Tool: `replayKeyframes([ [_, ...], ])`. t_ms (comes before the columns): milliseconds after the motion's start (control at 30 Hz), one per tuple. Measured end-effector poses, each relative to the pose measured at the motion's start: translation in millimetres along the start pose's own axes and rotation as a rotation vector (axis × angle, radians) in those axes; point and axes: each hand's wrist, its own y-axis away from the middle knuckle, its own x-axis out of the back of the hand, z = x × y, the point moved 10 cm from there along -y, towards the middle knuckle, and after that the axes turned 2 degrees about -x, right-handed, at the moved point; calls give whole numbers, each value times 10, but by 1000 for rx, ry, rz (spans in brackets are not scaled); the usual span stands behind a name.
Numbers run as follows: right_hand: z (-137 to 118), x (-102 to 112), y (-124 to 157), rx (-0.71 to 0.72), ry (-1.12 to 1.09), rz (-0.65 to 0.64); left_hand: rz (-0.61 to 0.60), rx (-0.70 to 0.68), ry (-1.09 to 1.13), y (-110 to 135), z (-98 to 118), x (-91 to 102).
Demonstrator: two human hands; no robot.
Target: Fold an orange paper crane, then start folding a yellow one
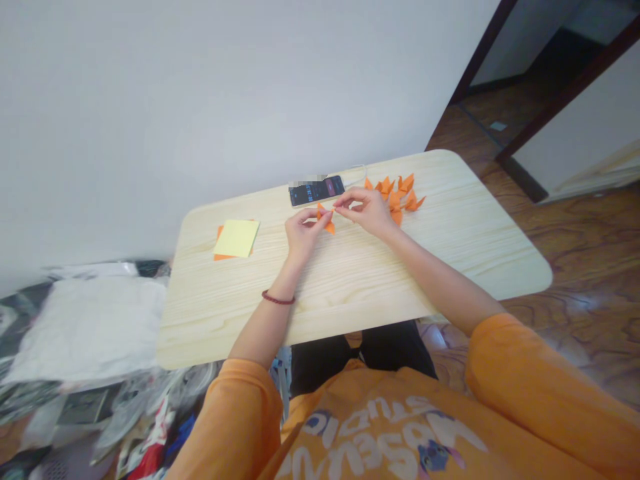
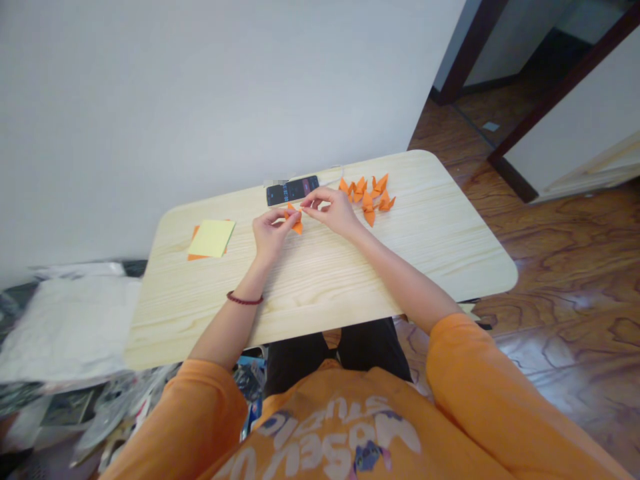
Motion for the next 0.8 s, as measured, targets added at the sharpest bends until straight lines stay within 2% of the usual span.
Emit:
replayKeyframes([
  [433, -57, -24, 6, 79, 131, -70, -197, 189, 177, -12, -218, -188],
  [800, -157, -93, 54, 157, 202, -93, -173, 301, 219, 27, -286, -190],
])
